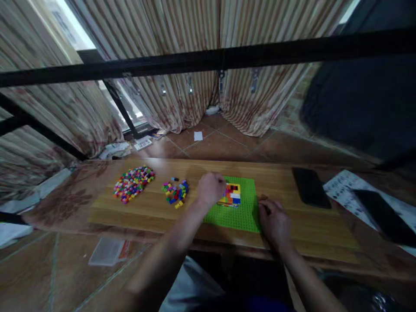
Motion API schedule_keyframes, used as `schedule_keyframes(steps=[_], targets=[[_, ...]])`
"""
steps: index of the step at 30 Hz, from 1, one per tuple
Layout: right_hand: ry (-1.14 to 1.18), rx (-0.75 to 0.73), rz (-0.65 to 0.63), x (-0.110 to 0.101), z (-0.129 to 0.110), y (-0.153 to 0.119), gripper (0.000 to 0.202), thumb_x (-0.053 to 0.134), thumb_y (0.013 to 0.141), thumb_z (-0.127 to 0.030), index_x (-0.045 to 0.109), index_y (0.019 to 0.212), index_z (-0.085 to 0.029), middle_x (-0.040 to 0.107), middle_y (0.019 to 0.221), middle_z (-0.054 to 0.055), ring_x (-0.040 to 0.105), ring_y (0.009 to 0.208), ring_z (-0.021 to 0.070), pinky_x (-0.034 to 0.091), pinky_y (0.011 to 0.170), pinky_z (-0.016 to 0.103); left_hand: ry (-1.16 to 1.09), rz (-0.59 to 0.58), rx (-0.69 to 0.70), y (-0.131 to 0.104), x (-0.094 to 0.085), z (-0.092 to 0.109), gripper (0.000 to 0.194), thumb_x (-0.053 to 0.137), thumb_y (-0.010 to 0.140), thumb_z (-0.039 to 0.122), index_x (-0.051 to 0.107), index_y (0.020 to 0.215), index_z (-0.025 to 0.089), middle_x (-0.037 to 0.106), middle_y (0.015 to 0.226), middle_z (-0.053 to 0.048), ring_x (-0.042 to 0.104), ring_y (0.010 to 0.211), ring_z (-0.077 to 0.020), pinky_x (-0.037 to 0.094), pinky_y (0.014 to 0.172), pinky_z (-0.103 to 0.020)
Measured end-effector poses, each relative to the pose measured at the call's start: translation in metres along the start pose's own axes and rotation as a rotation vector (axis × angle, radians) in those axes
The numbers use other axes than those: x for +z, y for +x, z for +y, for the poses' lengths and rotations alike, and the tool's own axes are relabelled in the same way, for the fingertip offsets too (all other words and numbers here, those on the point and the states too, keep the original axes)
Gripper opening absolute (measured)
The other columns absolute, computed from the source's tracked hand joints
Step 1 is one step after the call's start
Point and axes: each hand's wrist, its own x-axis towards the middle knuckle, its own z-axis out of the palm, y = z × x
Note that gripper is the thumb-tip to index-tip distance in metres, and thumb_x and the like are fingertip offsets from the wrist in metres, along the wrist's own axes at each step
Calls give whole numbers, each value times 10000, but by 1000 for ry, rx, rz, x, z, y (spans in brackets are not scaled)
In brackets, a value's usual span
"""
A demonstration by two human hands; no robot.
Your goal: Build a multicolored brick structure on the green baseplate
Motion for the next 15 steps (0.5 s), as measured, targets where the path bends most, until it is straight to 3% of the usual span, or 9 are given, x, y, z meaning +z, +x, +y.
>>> schedule_keyframes(steps=[15], targets=[[42,49,-11,-1,-4,1,242,479,880,-336,674,839,-199,651,882,70,594,819,201,458,760,327,16,26,-47,3,6,-1,223,572,782,199,765,889,228,753,864,-42,672,806,-175,465,702,-226]])
